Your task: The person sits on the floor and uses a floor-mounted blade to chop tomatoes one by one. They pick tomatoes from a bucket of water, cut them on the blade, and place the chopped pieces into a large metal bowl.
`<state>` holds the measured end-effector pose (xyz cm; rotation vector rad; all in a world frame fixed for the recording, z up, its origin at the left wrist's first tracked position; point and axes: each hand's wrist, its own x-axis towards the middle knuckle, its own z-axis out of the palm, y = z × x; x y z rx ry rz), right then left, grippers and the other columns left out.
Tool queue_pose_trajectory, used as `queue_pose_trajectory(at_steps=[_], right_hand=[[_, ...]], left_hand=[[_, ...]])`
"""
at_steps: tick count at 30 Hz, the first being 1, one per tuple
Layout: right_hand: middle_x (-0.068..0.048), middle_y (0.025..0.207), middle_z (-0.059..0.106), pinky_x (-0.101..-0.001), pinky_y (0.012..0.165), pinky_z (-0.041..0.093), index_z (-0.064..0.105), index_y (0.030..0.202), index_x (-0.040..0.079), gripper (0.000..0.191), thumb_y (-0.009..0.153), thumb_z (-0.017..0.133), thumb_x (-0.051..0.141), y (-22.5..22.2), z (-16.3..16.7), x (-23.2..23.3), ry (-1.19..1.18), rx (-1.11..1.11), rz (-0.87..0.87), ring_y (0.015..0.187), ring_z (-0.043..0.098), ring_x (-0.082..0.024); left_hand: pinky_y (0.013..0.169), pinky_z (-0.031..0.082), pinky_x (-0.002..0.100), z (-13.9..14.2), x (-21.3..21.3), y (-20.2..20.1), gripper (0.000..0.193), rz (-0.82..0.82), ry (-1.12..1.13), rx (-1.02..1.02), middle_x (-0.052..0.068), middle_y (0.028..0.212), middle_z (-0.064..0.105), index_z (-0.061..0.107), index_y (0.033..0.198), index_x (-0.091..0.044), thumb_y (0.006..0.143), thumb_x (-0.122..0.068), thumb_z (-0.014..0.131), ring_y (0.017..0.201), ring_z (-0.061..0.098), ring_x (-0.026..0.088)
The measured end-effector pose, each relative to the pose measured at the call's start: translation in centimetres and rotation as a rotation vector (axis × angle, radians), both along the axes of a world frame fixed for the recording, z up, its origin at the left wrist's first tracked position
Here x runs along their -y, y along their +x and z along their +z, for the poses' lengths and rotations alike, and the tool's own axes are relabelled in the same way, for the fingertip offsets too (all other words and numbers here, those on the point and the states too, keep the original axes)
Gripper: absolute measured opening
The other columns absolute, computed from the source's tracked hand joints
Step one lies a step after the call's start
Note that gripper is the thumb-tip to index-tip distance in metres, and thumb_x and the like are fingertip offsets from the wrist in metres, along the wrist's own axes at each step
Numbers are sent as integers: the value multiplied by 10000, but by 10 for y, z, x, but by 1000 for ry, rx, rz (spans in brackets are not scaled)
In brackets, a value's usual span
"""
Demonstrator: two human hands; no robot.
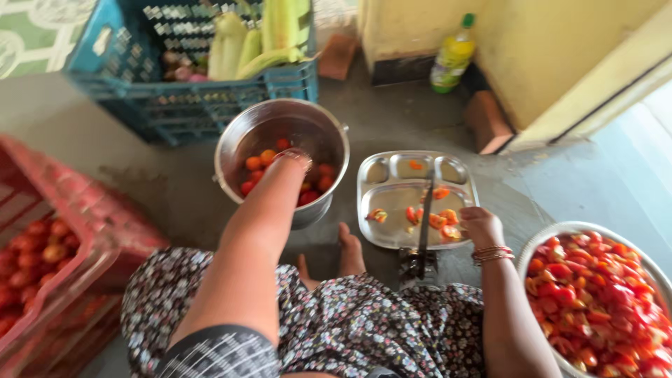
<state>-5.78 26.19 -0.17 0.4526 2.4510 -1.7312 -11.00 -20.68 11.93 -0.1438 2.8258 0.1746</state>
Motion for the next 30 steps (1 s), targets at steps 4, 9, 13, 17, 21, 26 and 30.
queue_pose_trajectory(at_steps=[4,9,13,17,21,26,30], right_hand=[[-59,1026,738,-341,657,617,750,1105,44,342,788,701,-75,1,-1,-6,38,14,39,827,703,-176],[-140,777,714,-433,605,574,732,953,129,170,956,593,227,1,-6,-17,491,-34,154,668,732,-289],[-155,891,746,-444,725,603,736,976,110,156,886,612,138,0,-7,-15,561,-106,129,826,741,-323],[-94,1005,767,-385,806,593,765,1053,145,233,855,642,138,4,0,-9,547,-170,122,912,747,-275],[-130,1025,767,-384,819,591,777,1074,137,242,879,634,126,7,9,-4,306,-29,0,935,746,-267],[-114,1021,773,-387,806,606,778,1081,141,294,840,621,75,7,2,-9,333,-124,43,923,751,-274],[-118,980,755,-391,751,632,732,1153,176,254,924,629,133,6,9,-10,313,-19,87,868,768,-271]], left_hand=[[925,532,511,10,12,12,356,-87,44,-145,163,1265,643,688,1264,-141,928,-245,632,1132,629,378],[901,535,496,43,4,36,357,-245,123,-378,154,1220,656,699,1242,-142,906,-262,677,1093,638,369],[882,538,484,52,-6,32,361,-300,128,-383,147,1184,668,707,1224,-143,889,-276,713,1062,644,361],[863,541,472,22,-15,12,367,-235,-16,-224,140,1148,679,716,1207,-144,871,-290,748,1031,651,354],[844,544,460,-3,-4,6,376,-179,-131,-116,133,1112,690,724,1189,-144,854,-304,784,1000,657,347],[820,548,446,29,-13,21,390,-260,-48,-304,125,1067,703,735,1167,-145,832,-321,828,962,666,338],[846,561,450,89,-48,68,383,-421,290,-695,114,1137,724,738,1158,-140,809,-255,847,971,688,338]])
